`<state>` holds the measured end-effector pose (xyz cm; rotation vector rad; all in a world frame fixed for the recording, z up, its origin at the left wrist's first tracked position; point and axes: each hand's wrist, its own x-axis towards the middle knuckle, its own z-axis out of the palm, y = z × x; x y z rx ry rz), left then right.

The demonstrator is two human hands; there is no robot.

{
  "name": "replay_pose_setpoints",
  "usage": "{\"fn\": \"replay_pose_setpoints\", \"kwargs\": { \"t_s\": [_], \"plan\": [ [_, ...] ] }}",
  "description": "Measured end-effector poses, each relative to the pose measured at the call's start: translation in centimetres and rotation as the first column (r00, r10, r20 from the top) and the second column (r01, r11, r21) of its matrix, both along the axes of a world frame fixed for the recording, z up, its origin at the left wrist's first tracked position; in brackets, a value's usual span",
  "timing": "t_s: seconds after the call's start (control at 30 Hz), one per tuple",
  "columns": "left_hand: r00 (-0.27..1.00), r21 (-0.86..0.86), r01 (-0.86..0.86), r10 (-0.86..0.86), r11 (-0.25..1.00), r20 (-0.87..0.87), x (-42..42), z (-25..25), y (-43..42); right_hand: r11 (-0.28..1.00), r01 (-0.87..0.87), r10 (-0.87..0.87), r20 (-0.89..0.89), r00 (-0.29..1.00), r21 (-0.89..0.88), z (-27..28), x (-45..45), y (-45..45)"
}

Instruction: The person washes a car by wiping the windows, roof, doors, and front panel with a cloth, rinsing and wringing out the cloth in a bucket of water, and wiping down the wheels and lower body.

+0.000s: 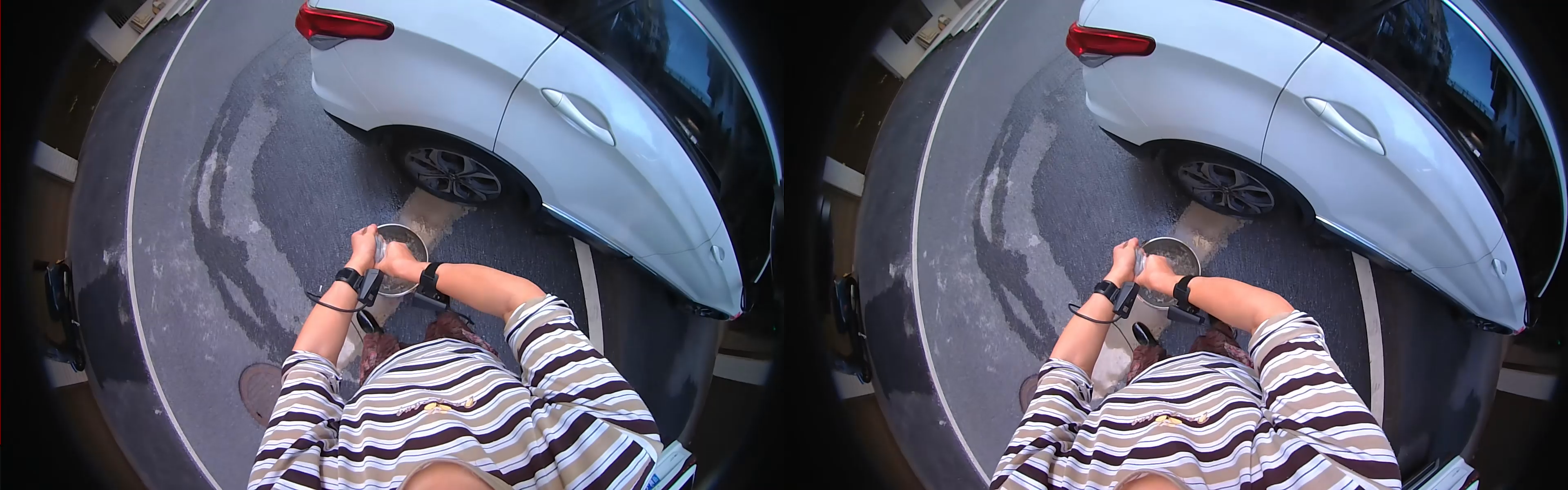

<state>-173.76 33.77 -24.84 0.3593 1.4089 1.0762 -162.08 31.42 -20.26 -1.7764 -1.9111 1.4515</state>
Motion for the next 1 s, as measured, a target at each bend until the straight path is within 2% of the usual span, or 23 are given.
{"fn": "replay_pose_setpoints", "kwargs": {
  "t_s": [0.1, 0.23, 0.33, 0.47, 0.5, 0.6, 0.63, 0.67, 0.73, 0.77, 0.87, 0.9, 0.93, 1.0],
  "plan": [
    [0.999, 0.013, 0.017, -0.016, 1.000, -0.031, 0.3, 0.0, 0.1, 0.998, -0.025, 0.023, 0.038, 0.999, 0.056, 0.4, 0.3, -0.2],
    [0.992, 0.004, 0.040, -0.040, 0.999, -0.116, 0.9, -0.6, 0.0, 0.993, 0.001, 0.001, -0.019, 1.000, 0.120, -0.3, 0.9, -0.6],
    [0.981, -0.002, 0.062, -0.062, 0.998, -0.183, 1.1, -1.0, -0.3, 0.997, -0.059, 0.059, 0.013, 0.998, 0.050, 0.5, 1.5, -0.8],
    [0.989, 0.143, 0.021, 0.001, 0.989, -0.149, 1.6, -2.0, -1.2, 0.994, -0.081, 0.081, 0.009, 0.997, 0.066, 1.7, 2.3, -1.3],
    [0.992, 0.147, 0.081, -0.064, 0.986, -0.113, 1.4, -1.5, -1.4, 0.992, -0.087, 0.086, 0.017, 0.996, 0.087, 1.8, 2.5, -1.3],
    [0.979, 0.049, 0.091, -0.098, 0.995, 0.176, 0.9, -0.4, -1.3, 0.982, -0.072, 0.067, 0.036, 0.997, 0.174, 1.9, 3.2, -1.2],
    [0.955, -0.012, 0.224, -0.218, 0.974, 0.202, 0.0, -0.1, -1.3, 0.976, -0.060, 0.053, 0.041, 0.998, 0.207, 1.8, 3.5, -1.2],
    [0.972, -0.048, 0.205, -0.197, 0.978, 0.125, 0.3, 0.0, -1.6, 0.972, -0.083, 0.077, 0.034, 0.996, 0.218, 1.6, 3.6, -1.3],
    [0.986, -0.102, 0.158, -0.162, 0.982, -0.031, 1.6, 3.6, -2.6, 0.961, -0.127, 0.124, 0.028, 0.992, 0.248, 2.5, 3.6, -1.4],
    [0.959, -0.045, 0.282, -0.281, 0.958, 0.029, 0.7, 3.2, -2.4, 0.997, -0.033, 0.031, -0.034, 0.999, -0.074, 3.8, 3.7, -1.6],
    [0.912, 0.006, 0.401, -0.400, 0.916, 0.088, -0.5, 7.1, -3.6, 0.993, -0.037, 0.007, -0.248, 0.969, -0.115, 3.5, 4.0, -2.4],
    [0.891, -0.003, 0.427, -0.421, 0.904, 0.170, -1.6, 6.1, -3.1, 0.992, -0.027, -0.013, -0.315, 0.949, -0.122, 3.2, 4.1, -2.7],
    [0.848, 0.036, 0.485, -0.479, 0.874, 0.227, -2.3, 5.8, -3.0, 0.992, 0.050, -0.089, -0.371, 0.924, -0.115, 4.2, 4.2, -3.2],
    [0.740, 0.117, 0.582, -0.583, 0.805, 0.336, -3.5, 5.1, -3.0, 0.972, 0.166, -0.216, -0.356, 0.909, -0.166, 6.7, 4.9, -4.2]
  ]
}}
